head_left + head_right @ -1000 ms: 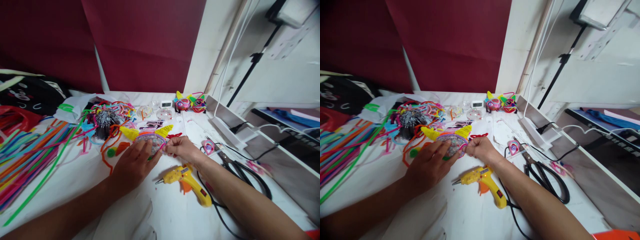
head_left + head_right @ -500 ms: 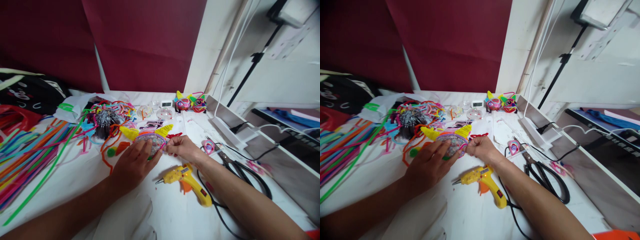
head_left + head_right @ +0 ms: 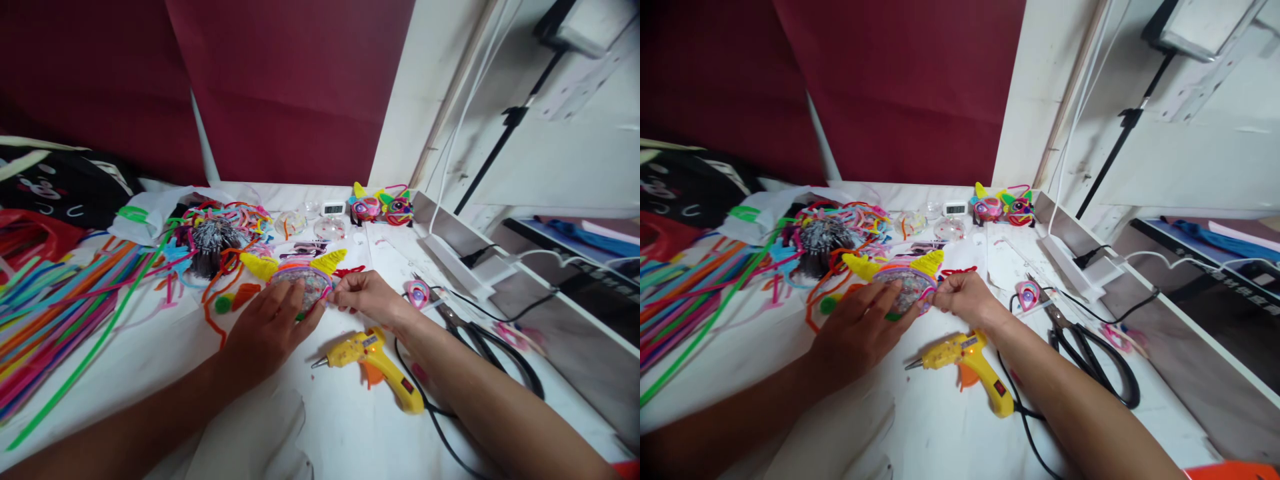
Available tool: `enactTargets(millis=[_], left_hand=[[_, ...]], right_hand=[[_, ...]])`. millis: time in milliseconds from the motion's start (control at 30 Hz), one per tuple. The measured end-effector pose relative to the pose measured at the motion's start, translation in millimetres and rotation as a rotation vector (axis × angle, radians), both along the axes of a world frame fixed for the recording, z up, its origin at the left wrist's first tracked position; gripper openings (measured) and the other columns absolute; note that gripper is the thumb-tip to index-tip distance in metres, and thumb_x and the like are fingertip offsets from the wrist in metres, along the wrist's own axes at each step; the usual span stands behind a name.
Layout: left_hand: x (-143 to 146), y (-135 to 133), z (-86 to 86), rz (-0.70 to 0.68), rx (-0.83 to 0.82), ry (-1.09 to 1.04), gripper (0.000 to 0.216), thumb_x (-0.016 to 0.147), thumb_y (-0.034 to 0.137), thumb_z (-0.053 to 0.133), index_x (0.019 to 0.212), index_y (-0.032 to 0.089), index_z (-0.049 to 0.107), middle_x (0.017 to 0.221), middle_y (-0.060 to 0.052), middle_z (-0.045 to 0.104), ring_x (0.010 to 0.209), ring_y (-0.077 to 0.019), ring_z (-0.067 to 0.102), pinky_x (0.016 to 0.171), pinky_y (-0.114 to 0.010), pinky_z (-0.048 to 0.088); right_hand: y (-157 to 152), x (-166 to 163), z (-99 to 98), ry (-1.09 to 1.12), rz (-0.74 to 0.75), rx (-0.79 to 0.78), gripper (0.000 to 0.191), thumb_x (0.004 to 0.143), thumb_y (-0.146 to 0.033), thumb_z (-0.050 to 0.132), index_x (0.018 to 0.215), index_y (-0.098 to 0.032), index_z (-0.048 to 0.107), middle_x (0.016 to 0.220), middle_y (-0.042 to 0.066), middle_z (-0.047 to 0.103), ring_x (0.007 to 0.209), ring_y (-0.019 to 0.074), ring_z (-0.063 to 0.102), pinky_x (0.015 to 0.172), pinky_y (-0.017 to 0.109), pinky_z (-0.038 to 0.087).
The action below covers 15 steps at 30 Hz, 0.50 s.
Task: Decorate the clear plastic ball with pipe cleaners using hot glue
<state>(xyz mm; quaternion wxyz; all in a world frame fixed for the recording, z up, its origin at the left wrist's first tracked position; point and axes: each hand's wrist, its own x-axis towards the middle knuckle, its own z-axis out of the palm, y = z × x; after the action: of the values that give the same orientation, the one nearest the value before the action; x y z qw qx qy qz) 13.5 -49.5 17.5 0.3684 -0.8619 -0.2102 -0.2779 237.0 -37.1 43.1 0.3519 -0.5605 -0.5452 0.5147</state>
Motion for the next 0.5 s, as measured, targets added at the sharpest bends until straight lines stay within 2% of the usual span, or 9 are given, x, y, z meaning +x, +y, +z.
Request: enactTargets(millis=[167,300,500], left_hand=[[-1,0,-0.4,-0.004,-0.005,-0.003,0.043,0.082,0.019,0.073,0.124,0.018,0.064,0.122,-0.023,0.063,0.109,-0.0384,0.062,0.087,-0.052,0.055],[-1,0,0.8,-0.004,-0.003,-0.009,0.043,0.081,0.018,0.074,0.122,0.019,0.064,0.121,-0.021,0.063,0.109,-0.0377,0.062,0.087,-0.051,0.055],[-1,-1,0.8,0.005,-0.005,-0.020,0.039,0.082,0.017,0.073,0.120,0.021,0.065,0.122,-0.019,0.064,0.111,-0.0345,0.062,0.091,-0.050,0.055]], right_hand=[[-3,6,11.1,-0.016,-0.042,0.028,0.029,0.055,-0.040,0.080,0.059,-0.017,0.062,0.053,-0.003,0.058,0.053,0.0093,0.046,0.053,0.024,0.035],[-7,16,24.7,-0.061,-0.055,0.105,0.028,0.059,-0.042,0.076,0.062,-0.017,0.062,0.057,-0.003,0.059,0.056,0.0103,0.048,0.055,0.025,0.037],[-35,29,29.8,-0.408,-0.017,0.258,0.018,0.072,-0.038,0.068,0.068,-0.021,0.067,0.064,0.000,0.067,0.058,0.0139,0.054,0.056,0.027,0.038]])
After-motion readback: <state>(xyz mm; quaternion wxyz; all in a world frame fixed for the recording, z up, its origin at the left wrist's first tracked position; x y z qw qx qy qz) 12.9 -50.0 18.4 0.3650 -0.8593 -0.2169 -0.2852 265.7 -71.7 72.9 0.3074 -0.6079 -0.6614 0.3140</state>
